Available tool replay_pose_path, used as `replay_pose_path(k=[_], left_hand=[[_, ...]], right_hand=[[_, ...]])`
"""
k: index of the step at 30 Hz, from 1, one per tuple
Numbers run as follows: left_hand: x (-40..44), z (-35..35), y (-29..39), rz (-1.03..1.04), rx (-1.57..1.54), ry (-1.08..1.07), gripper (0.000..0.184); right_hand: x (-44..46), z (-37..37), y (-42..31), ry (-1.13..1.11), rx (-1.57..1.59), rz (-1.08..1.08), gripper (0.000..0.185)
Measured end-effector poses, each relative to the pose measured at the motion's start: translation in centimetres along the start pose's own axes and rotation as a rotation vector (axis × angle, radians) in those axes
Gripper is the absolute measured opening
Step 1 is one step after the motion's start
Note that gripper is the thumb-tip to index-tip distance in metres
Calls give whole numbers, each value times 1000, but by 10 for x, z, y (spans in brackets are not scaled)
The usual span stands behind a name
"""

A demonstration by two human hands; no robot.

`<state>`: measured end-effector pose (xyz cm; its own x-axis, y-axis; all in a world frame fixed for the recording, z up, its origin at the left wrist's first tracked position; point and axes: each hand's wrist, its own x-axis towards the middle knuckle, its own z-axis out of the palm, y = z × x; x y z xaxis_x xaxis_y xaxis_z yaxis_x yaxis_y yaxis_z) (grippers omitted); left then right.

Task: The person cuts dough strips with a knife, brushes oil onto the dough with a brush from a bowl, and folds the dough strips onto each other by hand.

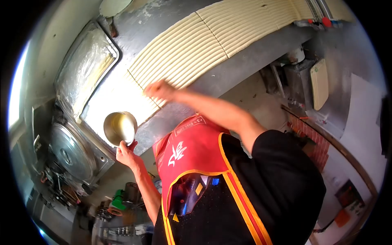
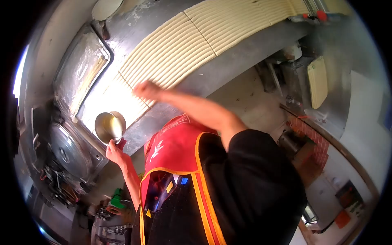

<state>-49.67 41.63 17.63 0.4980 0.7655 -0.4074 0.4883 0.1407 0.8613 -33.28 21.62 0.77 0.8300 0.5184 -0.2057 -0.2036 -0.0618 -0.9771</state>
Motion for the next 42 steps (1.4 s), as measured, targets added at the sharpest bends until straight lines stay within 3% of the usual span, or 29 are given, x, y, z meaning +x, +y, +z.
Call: replay_pose_path(k=[2, 3, 4, 5, 6, 9, 10, 13, 14, 16, 17, 18, 19, 21, 22, 23, 24, 26, 27, 30, 31, 32, 33, 35, 36, 37, 38, 39, 42], left_hand=[[0, -4, -8, -2, 6, 10, 21], [-2, -4, -11, -15, -24, 5, 20], [-2, -5, -14, -21, -58, 0, 20], [4, -13, -28, -40, -82, -7, 19], [4, -16, -31, -41, -90, 5, 19], [1, -13, -39, -61, -138, 1, 19], [0, -12, -38, -60, -143, 6, 19], [-1, -13, -34, -77, -115, 13, 21], [0, -13, -33, -75, -122, 14, 21], [-1, -14, -27, -39, -143, 3, 21], [0, -15, -27, -49, -134, 21, 21], [1, -13, -26, -56, -148, 29, 21], [1, -13, -27, -42, -148, 39, 21], [2, -23, -37, -11, -103, 53, 21], [4, -25, -39, -22, -109, 64, 21], [6, -23, -41, -32, -107, 68, 22], [4, -24, -40, -45, -96, 69, 22], [4, -18, -37, -52, -91, 84, 22], [4, -16, -33, -58, -75, 77, 22], [4, -13, -31, -69, -43, 67, 22], [5, -9, -30, -64, -78, 72, 22], [5, -8, -29, -63, -112, 75, 22], [4, -7, -28, -65, -111, 68, 22], [6, -4, -28, -49, -102, 85, 22], [8, -2, -29, -54, -114, 69, 22], [8, -1, -30, -60, -119, 70, 22], [10, -1, -32, -67, -122, 71, 22], [11, -2, -34, -73, -92, 64, 23], [9, 1, -30, -69, -72, 44, 24]], right_hand=[[-5, -108, 16, 404, 230, 50, 15], [-17, -168, 0, 574, 90, 214, 15], [-27, -224, -10, 576, -80, 129, 18], [-29, -252, -19, 835, -286, -70, 24], [-33, -275, -34, 948, -715, -178, 36], [-5, -227, -44, 796, -1042, 232, 35], [13, -179, -24, 696, -929, -7, 28], [51, -2, -6, 333, -709, -265, 13], [49, 35, -32, 230, -403, -229, 13], [54, 46, -45, 86, -432, -151, 12], [63, 25, -37, 41, -83, 87, 14], [71, -18, -19, 111, 60, 43, 17], [78, -76, -3, 295, -21, -26, 18], [66, -199, -39, 617, -161, 240, 26], [62, -254, -36, 667, -158, 69, 31], [62, -272, -56, 897, -393, 60, 34], [68, -266, -59, 885, -398, 64, 34], [82, -249, -56, 880, -1044, -9, 32], [94, -197, -64, 662, -912, 205, 29], [120, -28, -26, 380, -641, -209, 19], [122, 17, -41, 307, -529, -146, 17], [127, 45, -35, 302, -509, -288, 17], [129, 41, -39, 308, -513, -285, 17], [138, 26, -59, 218, -16, 173, 23], [140, -9, -68, 261, 155, 229, 30], [142, -57, -56, 310, -2, 193, 30], [138, -108, -56, 314, 95, 217, 27], [130, -156, -64, 369, 59, 245, 14], [113, -271, -96, 577, -194, 245, 13]])
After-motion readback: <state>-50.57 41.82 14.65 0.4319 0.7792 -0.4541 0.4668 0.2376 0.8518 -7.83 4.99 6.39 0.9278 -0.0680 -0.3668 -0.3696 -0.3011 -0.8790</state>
